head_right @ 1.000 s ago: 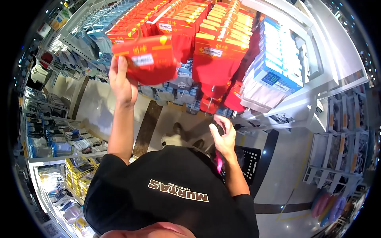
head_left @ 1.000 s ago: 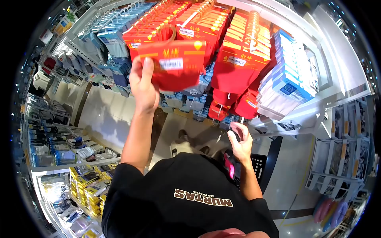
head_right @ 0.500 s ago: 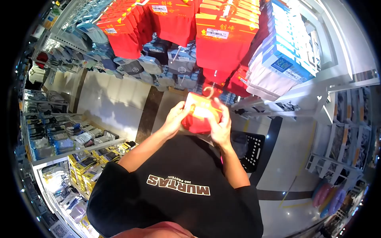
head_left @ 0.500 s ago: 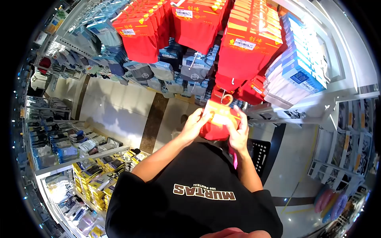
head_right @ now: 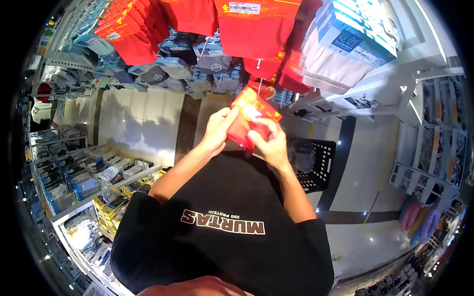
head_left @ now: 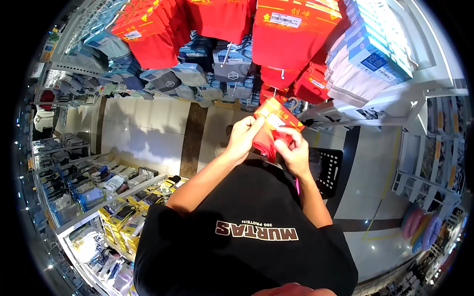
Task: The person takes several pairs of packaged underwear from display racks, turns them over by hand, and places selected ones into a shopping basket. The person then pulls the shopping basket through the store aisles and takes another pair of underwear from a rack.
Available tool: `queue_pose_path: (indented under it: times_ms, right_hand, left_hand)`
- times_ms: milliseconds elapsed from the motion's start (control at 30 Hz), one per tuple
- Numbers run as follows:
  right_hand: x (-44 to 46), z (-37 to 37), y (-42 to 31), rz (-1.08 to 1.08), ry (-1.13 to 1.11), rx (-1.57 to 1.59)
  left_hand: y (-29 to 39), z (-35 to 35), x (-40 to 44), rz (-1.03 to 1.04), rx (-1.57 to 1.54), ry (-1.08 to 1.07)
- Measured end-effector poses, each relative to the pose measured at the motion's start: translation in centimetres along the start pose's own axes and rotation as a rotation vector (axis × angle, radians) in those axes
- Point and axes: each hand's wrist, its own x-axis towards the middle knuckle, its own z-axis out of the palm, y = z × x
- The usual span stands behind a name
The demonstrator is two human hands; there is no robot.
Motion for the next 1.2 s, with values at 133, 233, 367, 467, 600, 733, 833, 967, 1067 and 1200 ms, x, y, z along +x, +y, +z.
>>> queue_pose_path:
  times_ms: [133, 233, 367, 467, 600, 733, 833, 967, 1067, 1200]
  right_hand:
    - [-0.6, 0.5, 0.2, -0.146, -0.019, -0.331]
    - [-0.4, 0.2, 0.7, -0.105, 0.031, -0.320]
    - [0.0, -0.6, 0.6, -0.084, 0.017, -0.180]
    - [-0.1, -0.6, 0.4, -0.025, 0.126, -0.113]
    - [0.5, -1.2, 0.8, -0.037, 0.241, -0.023]
    - [0.8, -1.4, 1.0, -0.022, 0.288, 0.018]
    - [0.5, -0.9, 0.9, -0.062, 0.290, -0.099]
    - [0.2, -0.2, 0.1, -0.091, 0.285, -0.107]
    - [0.4, -0.7, 0.1, -0.088, 0.294, -0.128]
    - [0.2, -1.0, 0.2, -0.054, 0.265, -0.157]
  left_hand:
    - [-0.2, 0.8, 0.3, 0.028, 0.020, 0.086]
    - [-0.2, 1.4, 0.1, 0.060, 0.019, 0.066]
    - [0.5, 1.3, -0.7, -0.052, -0.012, 0.011]
    - [-0.2, 0.6, -0.8, -0.079, 0.024, -0.006]
    - [-1.2, 1.2, -1.1, 0.089, 0.086, 0.108]
    - [-1.6, 0.8, -1.8, 0.082, 0.242, -0.123]
    - [-0.9, 2.1, -2.6, 0.126, 0.505, -0.117]
    - [-2.6, 0.7, -1.3, 0.125, 0.355, -0.085]
    - [-2.4, -0.3, -0.8, 0.125, 0.322, -0.006]
    - [-2.6, -0.8, -0.9, 0.124, 0.111, 0.004]
